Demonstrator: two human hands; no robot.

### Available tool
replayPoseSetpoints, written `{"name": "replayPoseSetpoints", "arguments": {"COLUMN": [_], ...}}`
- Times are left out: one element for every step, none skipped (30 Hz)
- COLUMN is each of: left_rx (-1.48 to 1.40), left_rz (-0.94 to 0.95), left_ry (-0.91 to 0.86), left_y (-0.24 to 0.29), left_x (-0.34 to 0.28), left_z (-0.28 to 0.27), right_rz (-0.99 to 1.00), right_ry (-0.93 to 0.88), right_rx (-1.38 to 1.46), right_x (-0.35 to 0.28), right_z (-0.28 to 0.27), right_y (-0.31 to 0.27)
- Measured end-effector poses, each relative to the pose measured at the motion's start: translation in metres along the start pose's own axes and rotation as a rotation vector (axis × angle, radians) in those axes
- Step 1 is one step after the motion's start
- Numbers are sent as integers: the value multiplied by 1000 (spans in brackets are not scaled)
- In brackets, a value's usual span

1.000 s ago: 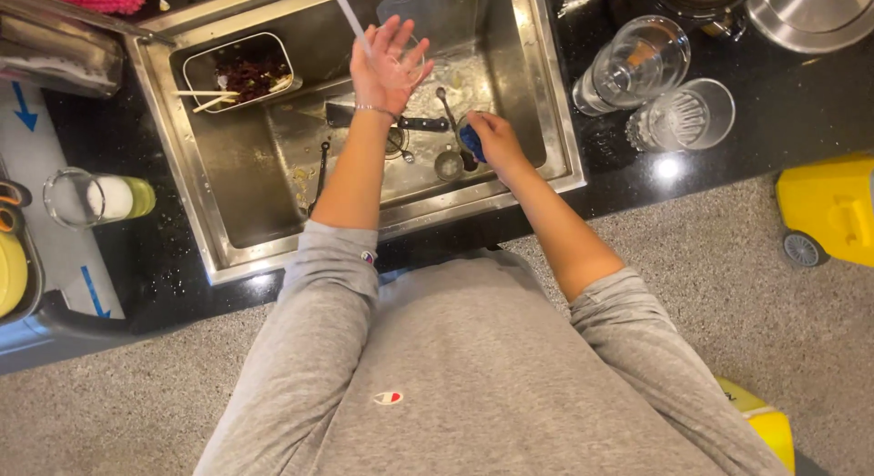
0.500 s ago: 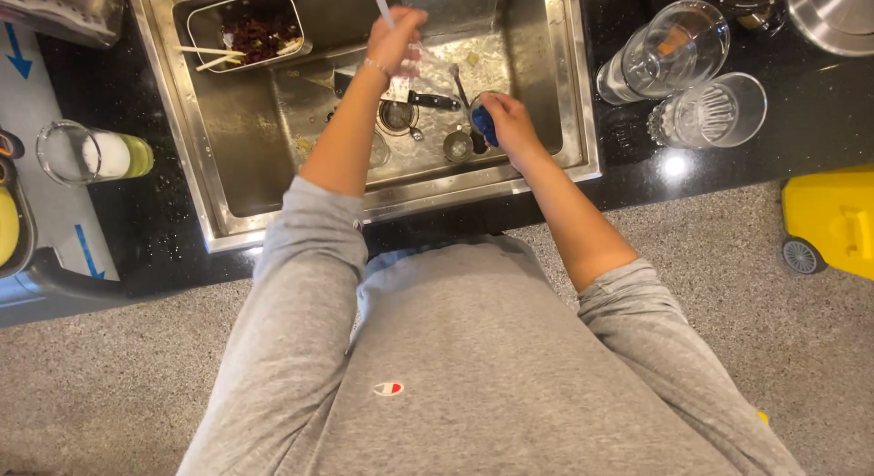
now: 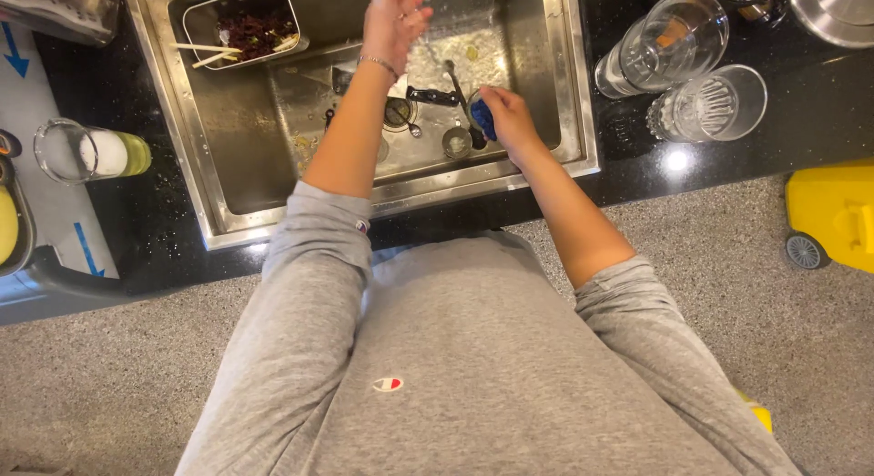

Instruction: Washing and rinsing various glassware in a sink and placing them on a drying tray.

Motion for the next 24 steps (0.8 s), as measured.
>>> {"name": "replayPoseSetpoints", "arguments": {"left_rx": [1,-227,-454,-452,-404,-355,-355,-305,-256,-257,-129,0,0,267,536,537,873,1204,1205,1049,891,891,403,-85], "left_rz": [2,0,0,3,-23,-49,-48,-69,-90,-90,-195,-298,-298,-361,-422,-423,-290,-144,-140,-180,-223,-223,-206,-183], "left_ry": [1,-16,-33,-32,-10,11,13,16,17,17,37,59,57,30,4,3,-52,-106,-105,-90,-74,-70,-115,-152], "left_y": [3,4,7,13,18,24,25,26,27,33,39,45,49,53,57,34,16,-2,17,35,52,42,30,19], "left_x": [-13,-27,-40,-49,-59,-69,-71,-72,-73,-71,-69,-68,-65,-62,-60,-41,-19,3,-3,-9,-18,-14,-9,-3], "left_z": [8,17,25,32,39,46,47,47,49,58,67,75,83,91,98,72,48,25,49,71,91,73,55,39], "right_rz": [0,14,27,25,35,46,46,40,32,33,44,55,54,50,48,48,37,26,23,40,62,63,42,20], "right_ry": [-2,2,5,2,1,1,-1,7,16,16,15,14,15,17,18,19,1,-16,-17,-2,11,8,1,-6], "right_rx": [-1,0,0,0,-4,-8,-8,-21,-35,-35,-27,-19,-20,0,22,23,13,3,1,11,22,22,3,-17], "right_x": [-1,-2,-2,-1,-1,-1,0,0,1,0,0,0,0,0,-1,-2,-1,-1,0,1,1,0,-1,-1], "right_z": [1,2,4,4,4,4,4,3,1,2,3,3,3,2,3,3,3,3,2,0,0,1,1,2], "right_y": [-3,-6,-9,-9,-9,-9,-6,-4,-2,-4,-6,-8,-8,-7,-6,-6,-7,-9,-8,-6,-2,-3,-5,-7]}}
Point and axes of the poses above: each hand's wrist, its own x-axis towards the middle knuckle, its own z-axis out of the palm, y = z × x, the point moved 2 cm from there along x, towards the middle knuckle, and after that the axes turned 15 degrees about -y, right-handed, at the moved point
